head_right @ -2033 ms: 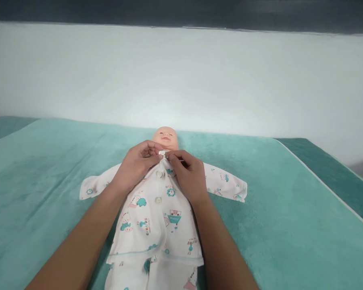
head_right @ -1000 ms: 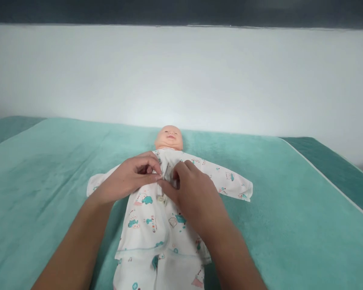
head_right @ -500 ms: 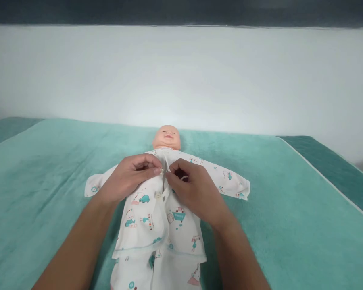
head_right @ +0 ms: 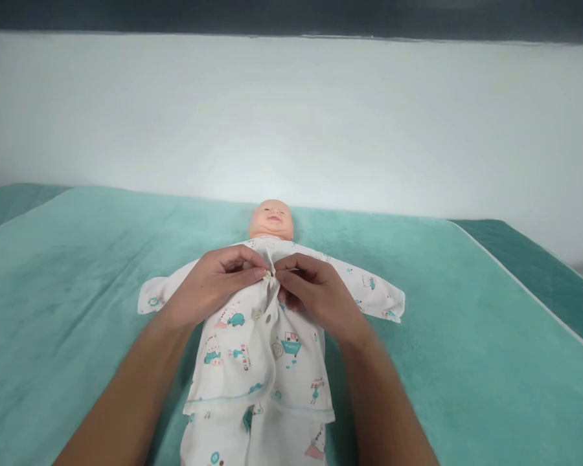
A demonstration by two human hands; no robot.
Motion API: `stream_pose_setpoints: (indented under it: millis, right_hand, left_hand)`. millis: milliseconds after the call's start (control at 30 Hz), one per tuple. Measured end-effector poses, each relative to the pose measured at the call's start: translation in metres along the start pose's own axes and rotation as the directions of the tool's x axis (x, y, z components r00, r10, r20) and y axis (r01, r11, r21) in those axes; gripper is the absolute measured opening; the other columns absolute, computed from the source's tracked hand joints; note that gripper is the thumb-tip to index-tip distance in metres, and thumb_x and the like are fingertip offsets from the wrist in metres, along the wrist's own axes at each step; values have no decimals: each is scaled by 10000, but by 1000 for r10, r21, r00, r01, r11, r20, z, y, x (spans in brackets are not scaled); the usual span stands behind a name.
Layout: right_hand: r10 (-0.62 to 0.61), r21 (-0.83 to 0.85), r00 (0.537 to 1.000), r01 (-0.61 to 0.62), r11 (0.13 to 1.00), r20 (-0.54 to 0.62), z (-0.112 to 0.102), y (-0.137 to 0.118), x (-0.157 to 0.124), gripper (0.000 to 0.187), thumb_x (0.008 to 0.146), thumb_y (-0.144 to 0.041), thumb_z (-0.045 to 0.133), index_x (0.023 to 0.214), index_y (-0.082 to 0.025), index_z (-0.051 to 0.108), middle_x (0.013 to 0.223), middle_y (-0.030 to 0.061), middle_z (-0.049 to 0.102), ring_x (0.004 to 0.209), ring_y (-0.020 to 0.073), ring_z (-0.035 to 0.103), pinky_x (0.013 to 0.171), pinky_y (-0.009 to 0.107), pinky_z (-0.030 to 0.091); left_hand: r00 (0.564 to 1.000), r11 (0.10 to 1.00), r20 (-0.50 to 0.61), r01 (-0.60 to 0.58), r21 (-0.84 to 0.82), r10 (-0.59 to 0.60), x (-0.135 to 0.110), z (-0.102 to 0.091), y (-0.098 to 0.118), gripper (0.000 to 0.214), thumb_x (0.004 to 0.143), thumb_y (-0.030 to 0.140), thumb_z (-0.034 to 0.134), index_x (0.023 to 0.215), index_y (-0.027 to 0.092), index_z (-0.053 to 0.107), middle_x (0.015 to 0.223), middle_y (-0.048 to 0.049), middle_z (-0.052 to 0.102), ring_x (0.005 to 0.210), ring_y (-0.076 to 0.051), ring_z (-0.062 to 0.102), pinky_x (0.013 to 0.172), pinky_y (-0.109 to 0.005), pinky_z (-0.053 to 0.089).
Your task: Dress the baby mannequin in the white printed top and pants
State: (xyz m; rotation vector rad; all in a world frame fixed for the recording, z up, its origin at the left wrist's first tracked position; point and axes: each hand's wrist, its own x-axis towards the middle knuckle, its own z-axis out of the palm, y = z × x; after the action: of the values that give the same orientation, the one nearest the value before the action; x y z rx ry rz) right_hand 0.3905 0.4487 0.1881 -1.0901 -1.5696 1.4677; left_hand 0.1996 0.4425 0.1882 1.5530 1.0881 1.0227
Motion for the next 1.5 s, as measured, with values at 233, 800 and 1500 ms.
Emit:
stream_pose_setpoints:
  millis: [233, 800, 1500]
  right_hand:
    - [-12, 4, 1000, 12, 1000, 21, -1, 3, 2, 154, 845, -339, 613, 883, -190, 623, 646, -33, 544, 544, 89, 467, 522, 234, 373]
    - [-86, -299, 996, 71, 952, -37, 7, 5, 0, 162, 776, -274, 624, 915, -231, 552, 600, -88, 345, 556, 96, 348, 515, 234, 278]
    - [-87, -81, 996, 87, 993, 8, 6, 6, 2, 170, 867, -370, 584, 939, -218, 569, 727, -47, 493, 548, 76, 400, 487, 226, 311]
  left_hand:
    - [1000, 1000, 6, 5, -3, -5, 0, 1, 1, 149, 838, 337, 629, 825, 192, 659, 788, -5, 618, 714, -131, 531, 646, -264, 404]
    - [999, 998, -23, 31, 54, -30, -1, 4, 3, 194, 792, 379, 688, 800, 197, 619, 704, 24, 542, 640, -106, 458, 568, -242, 345]
    - [1000, 1000, -1, -17, 22, 17, -1, -3, 0, 34, 802, 195, 602, 829, 197, 582, 723, 29, 500, 646, -94, 433, 590, -230, 353]
